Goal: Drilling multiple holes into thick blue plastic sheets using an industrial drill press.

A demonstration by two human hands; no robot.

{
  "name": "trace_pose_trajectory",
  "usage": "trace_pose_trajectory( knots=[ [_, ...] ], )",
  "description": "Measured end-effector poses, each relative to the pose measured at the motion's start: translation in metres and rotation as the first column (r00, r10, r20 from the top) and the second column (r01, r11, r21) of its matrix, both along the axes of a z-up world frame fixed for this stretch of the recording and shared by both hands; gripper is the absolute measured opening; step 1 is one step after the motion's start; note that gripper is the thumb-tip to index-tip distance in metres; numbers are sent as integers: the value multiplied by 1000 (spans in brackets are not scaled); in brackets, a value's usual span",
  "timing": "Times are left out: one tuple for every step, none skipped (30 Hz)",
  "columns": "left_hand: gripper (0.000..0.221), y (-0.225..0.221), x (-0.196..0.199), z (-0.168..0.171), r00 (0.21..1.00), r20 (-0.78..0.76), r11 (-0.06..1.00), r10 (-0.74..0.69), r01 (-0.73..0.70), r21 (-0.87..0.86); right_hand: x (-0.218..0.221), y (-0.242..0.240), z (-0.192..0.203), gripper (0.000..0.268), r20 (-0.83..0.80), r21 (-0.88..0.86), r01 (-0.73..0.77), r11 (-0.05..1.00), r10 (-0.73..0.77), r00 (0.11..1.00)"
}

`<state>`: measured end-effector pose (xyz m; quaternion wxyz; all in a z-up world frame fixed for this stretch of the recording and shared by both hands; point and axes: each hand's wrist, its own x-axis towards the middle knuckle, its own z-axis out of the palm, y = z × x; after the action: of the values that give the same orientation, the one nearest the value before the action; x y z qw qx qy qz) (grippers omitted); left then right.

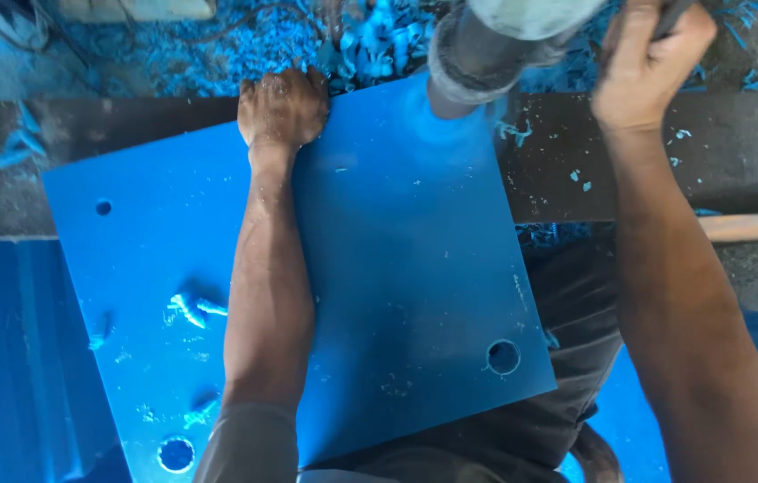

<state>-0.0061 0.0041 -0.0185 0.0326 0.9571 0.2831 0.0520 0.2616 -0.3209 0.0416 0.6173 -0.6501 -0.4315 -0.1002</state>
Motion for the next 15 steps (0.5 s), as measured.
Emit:
trace_pose_trajectory(
  knots=[
    [31,3,1,-5,992,70,992,-106,100,79,2,-1,1,54,-15,-4,5,1000,-5,1000],
    [31,2,4,-4,990,74,990,-120,113,86,1,-1,3,54,-11,3,18,1000,-18,1000],
    [36,2,5,-4,997,65,998,-47,45,42,1,2,6,53,-21,0,7,1000,-7,1000],
    [42,1,5,-4,998,54,1000,25,-25,-2,1,4,7,52,-31,-3,-5,1000,4,1000],
    [42,3,5,-6,999,51,1000,20,-20,-1,7,7,-3,52,-34,-2,0,1000,-1,999],
    [45,3,6,-8,998,48,999,50,-50,10,15,8,-14,48,-55,8,7,1000,-6,998],
    [48,3,9,-8,997,43,998,63,-64,25,20,4,-25,44,-80,22,29,999,-27,996],
    [48,3,5,-15,998,36,999,42,-43,31,13,-1,-24,44,-87,27,51,998,-48,995],
    [46,6,7,-19,998,57,999,34,-36,31,12,-2,-17,45,-83,-2,94,996,-94,992],
    [45,11,9,-22,997,78,999,26,-29,31,11,-1,-8,46,-78,-31,137,990,-140,987],
    [45,9,8,-21,995,96,999,25,-30,45,4,1,6,46,-62,-13,137,990,-138,988],
    [40,9,8,-21,997,49,995,-52,48,88,-4,4,20,48,-18,-62,157,986,-158,987],
    [39,9,5,-22,992,-6,984,-123,122,127,-13,7,32,50,25,-110,176,978,-174,984],
    [39,10,5,-22,993,8,983,-119,117,144,-11,12,34,50,38,-93,174,980,-171,984],
    [39,9,6,-22,995,-60,987,-83,91,133,-10,13,35,51,82,-105,198,975,-189,978]
  ],
)
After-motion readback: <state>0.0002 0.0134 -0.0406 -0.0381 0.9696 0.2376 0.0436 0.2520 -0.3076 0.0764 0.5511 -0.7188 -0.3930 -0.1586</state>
